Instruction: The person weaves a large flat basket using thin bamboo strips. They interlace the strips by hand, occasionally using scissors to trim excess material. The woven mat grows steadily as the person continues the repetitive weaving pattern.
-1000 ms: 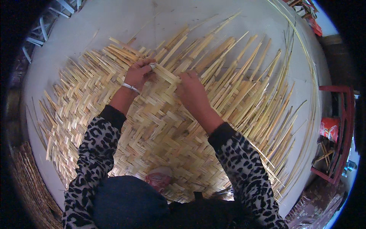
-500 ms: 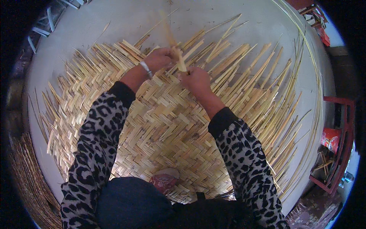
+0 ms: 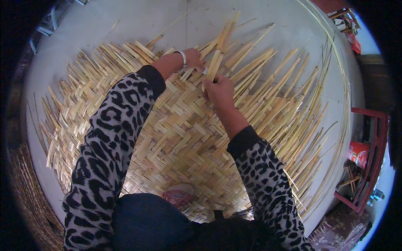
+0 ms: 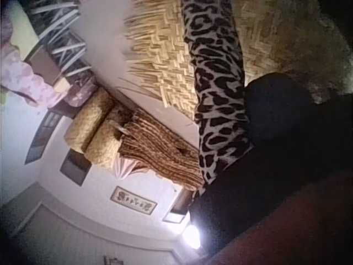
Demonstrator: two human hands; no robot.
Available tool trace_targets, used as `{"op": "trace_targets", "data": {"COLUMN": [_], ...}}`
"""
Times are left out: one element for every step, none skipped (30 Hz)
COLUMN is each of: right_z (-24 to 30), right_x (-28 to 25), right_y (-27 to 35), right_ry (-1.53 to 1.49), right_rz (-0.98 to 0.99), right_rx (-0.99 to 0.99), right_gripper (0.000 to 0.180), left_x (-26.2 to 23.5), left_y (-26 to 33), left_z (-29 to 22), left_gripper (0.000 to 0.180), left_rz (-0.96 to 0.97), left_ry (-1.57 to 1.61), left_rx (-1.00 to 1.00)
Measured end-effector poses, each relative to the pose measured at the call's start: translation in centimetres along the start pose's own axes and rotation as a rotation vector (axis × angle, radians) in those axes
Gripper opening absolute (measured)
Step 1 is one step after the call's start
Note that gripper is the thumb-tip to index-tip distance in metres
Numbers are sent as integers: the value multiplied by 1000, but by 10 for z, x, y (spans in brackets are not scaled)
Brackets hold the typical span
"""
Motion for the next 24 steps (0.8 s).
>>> {"op": "trace_targets", "data": {"right_z": [5, 7, 10, 9, 8, 5, 1, 0, -6, -8, -12, -9, -5, -12, -3, -4, -5, -5, -5, -6, -8, -11, -14, -15], "right_x": [-1, -3, -4, -5, -5, -5, -5, -2, -2, 0, 2, 3, 6, 8, 14, 19, 24, 26, 29, 31, 31, 31, 31, 32], "right_y": [2, 3, 5, 9, 12, 15, 17, 17, 18, 15, 12, 5, -3, -4, -8, -9, -10, -10, -11, -12, -14, -16, -18, -20], "right_ry": [15, 8, 2, -26, -54, -91, -128, -179, -171, -177, -183, -89, 5, 105, 167, 236, 308, 273, 239, 217, 241, 275, 312, 303], "right_rz": [-27, -43, -60, -66, -72, -84, -96, -90, -96, -84, -73, -47, -21, 16, 68, 133, 197, 226, 254, 292, 320, 357, 385, 383], "right_rx": [-38, -45, -53, -31, -8, 32, 72, 81, 124, 133, 144, 82, 21, 65, -53, -67, -81, -91, -100, -98, -93, -78, -70, -71], "right_gripper": [19, 19, 20, 20, 21, 21, 20, 20, 20, 19, 19, 20, 20, 22, 24, 28, 32, 32, 32, 33, 29, 27, 24, 24], "left_x": [0, 0, 0, 0, 0, 2, 3, 0, -2, -5, -3, -3, -2, 1, 5, 9, 9, 11, 14, 14, 13, 12, 4, -4], "left_y": [0, 2, 5, 5, 5, 5, 5, 6, 8, 10, 13, 19, 24, 28, 33, 35, 36, 35, 34, 33, 32, 31, 33, 36], "left_z": [-3, -2, -1, 1, 4, 10, 16, 16, 16, 15, 16, 18, 20, 17, 14, 13, 15, 18, 21, 26, 32, 37, 40, 40], "left_gripper": [37, 38, 38, 41, 44, 50, 56, 49, 43, 37, 37, 38, 38, 40, 42, 45, 40, 35, 32, 33, 34, 35, 34, 33], "left_rz": [4, -9, -27, -52, -77, -109, -124, -153, -164, -176, -115, -52, 11, 75, 138, 215, 224, 250, 260, 245, 213, 198, 83, -12], "left_ry": [-33, 11, 61, 86, 111, 113, 107, 99, 85, 81, 184, 297, 408, 573, 738, 877, 979, 1055, 1133, 1284, 1437, 1598, 1465, 1337], "left_rx": [55, 94, 144, 144, 145, 97, 41, 44, 40, 46, 51, 65, 77, 113, 148, 161, 168, 152, 129, 129, 119, 128, 183, 258]}}
Point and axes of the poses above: each hand's wrist, its own y-axis away from the middle knuckle, its own x-axis out of the palm, z = x × y, the point moved 10 cm from there along -y, towards the middle knuckle, and after that the axes turned 10 degrees about -x, right-handed, at the moved point
